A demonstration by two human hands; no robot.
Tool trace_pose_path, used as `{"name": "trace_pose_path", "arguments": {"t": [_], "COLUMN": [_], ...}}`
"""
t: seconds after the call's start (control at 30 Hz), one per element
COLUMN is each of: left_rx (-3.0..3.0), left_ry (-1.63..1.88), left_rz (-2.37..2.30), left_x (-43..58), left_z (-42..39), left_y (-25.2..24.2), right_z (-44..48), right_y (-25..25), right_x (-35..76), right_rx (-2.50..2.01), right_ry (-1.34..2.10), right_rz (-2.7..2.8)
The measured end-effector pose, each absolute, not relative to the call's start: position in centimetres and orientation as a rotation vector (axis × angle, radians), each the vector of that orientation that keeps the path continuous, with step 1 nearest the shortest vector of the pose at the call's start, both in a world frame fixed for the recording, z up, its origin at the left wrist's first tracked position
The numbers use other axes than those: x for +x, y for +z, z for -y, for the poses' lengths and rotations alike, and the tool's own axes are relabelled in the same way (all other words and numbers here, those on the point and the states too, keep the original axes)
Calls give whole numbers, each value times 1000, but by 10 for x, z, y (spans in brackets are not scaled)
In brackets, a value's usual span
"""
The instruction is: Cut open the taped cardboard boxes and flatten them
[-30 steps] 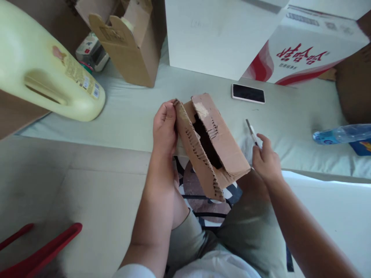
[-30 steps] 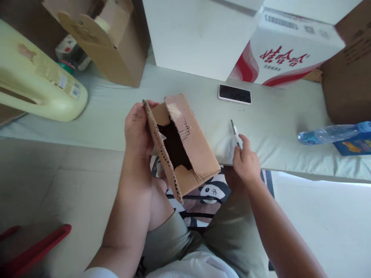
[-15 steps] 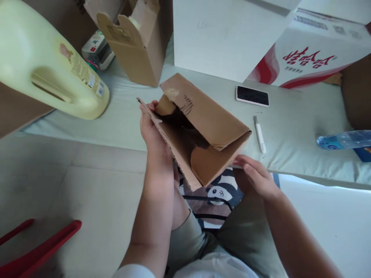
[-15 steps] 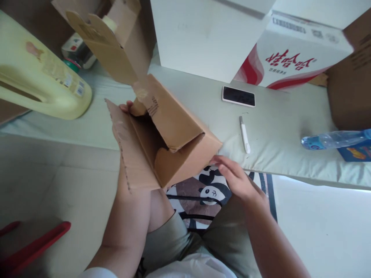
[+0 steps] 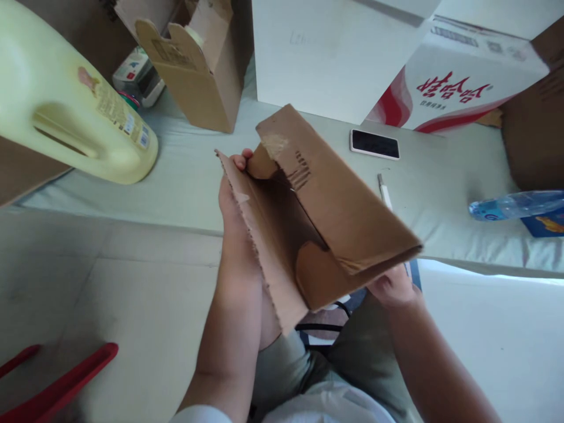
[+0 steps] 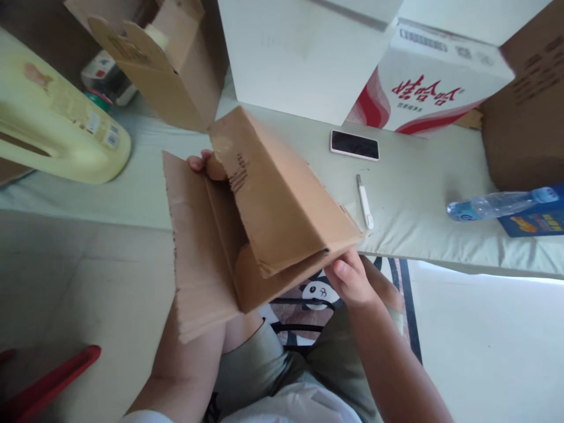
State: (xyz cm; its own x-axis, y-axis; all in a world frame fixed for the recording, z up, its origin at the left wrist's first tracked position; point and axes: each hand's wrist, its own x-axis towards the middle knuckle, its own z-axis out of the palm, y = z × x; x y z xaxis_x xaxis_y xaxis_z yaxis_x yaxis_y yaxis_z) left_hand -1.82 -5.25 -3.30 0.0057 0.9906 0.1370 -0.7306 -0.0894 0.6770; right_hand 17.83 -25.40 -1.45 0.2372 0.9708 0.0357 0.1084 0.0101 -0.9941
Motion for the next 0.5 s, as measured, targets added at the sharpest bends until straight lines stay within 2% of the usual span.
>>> {"name": "trace_pose_path", "arguments": {"t": [0.17, 0.33, 0.5], "left_rx": [565, 699, 920], "left_ry": [1513, 1579, 1200], "left_rz": [-584, -979, -1086], "left_x": [-17, -27, -27], "left_z": [64, 54, 55], "left_y": [8, 6, -13], "right_z": [268, 257, 246], "right_y": [-35, -29, -32], "right_x": [192, 193, 192], "right_rx": [-1296, -1428, -1639], "right_ry": [926, 794, 698], "right_rz": [970, 928, 988]}}
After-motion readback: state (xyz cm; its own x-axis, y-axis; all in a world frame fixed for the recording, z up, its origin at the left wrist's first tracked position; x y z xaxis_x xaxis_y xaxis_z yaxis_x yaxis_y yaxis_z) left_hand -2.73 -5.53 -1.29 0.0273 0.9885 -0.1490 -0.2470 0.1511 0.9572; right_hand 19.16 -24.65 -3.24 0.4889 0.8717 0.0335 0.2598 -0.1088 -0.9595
